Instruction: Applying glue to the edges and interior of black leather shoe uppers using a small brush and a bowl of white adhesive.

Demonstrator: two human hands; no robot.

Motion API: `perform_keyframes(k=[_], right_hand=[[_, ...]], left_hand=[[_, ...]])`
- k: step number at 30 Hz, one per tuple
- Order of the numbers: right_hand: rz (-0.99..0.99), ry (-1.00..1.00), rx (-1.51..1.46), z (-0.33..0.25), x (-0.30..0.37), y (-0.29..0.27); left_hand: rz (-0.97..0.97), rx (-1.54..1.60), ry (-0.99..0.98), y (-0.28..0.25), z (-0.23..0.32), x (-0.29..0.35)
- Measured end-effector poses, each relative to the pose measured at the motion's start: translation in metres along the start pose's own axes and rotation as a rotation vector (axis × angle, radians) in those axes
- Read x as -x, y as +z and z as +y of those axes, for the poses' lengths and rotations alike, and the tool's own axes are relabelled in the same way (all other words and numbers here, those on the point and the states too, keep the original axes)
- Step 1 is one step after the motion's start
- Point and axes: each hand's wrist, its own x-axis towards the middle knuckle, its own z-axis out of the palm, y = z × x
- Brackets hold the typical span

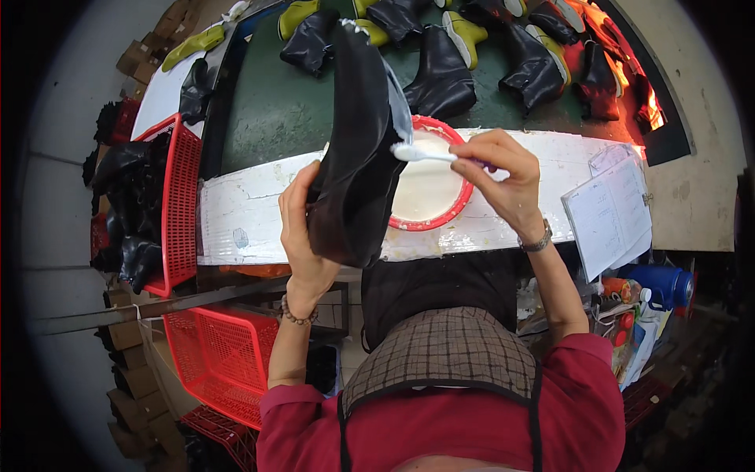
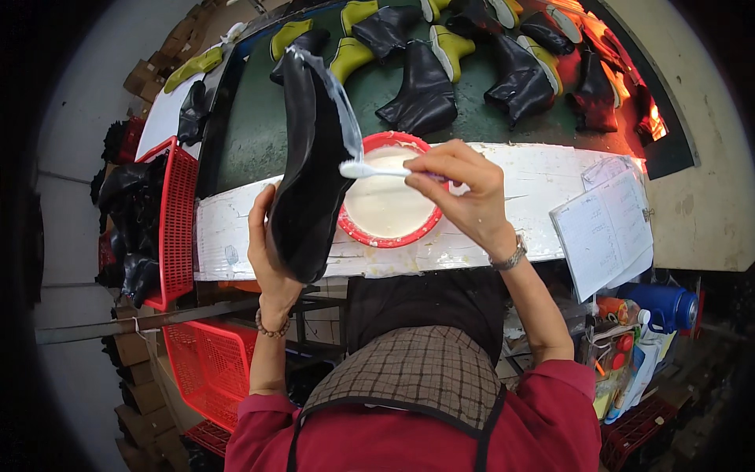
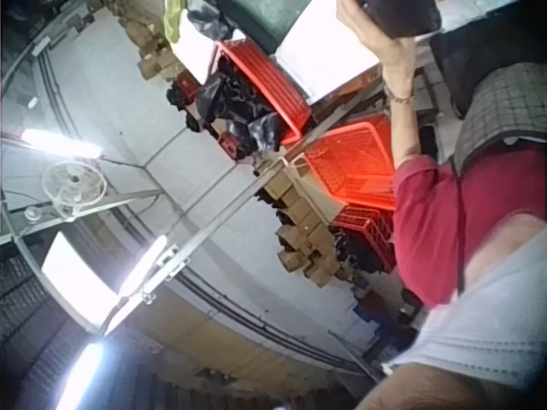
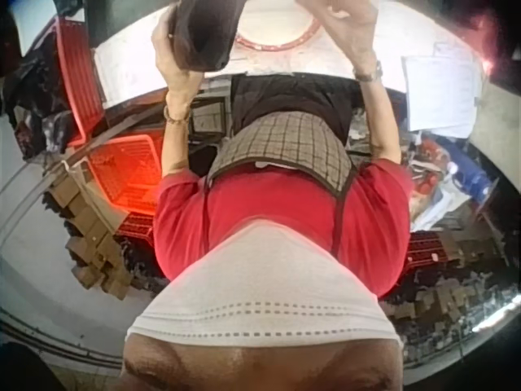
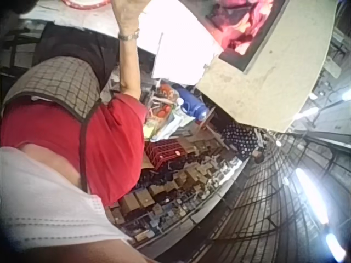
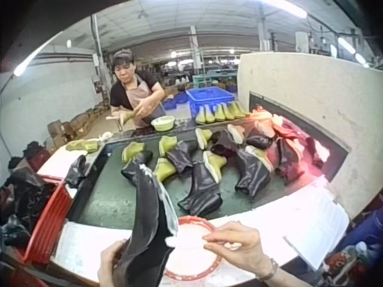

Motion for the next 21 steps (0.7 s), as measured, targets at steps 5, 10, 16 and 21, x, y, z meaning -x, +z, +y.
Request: perform_keyframes(k=[5,10,16,21], right_hand=[[-0.098,0.016,-0.040,-0.015,0.009,0.002],[-0.131,-0.031,-0.005,-0.025,0.011,0.002],[-0.256,0.031,-0.034,-0.041,0.010,0.001],[-0.200,0.239,0.105,-0.021,0.003,-0.014]], left_hand=[[0.044,-0.164,0.081,0.007,-0.003,-0.014],[0.132,-0.259,0.165,0.014,-0.008,-0.023],[0.150,-0.258,0.171,0.020,-0.016,-0.024],[0.134,-0.004,-0.149,-0.006,-0.023,-0.016]])
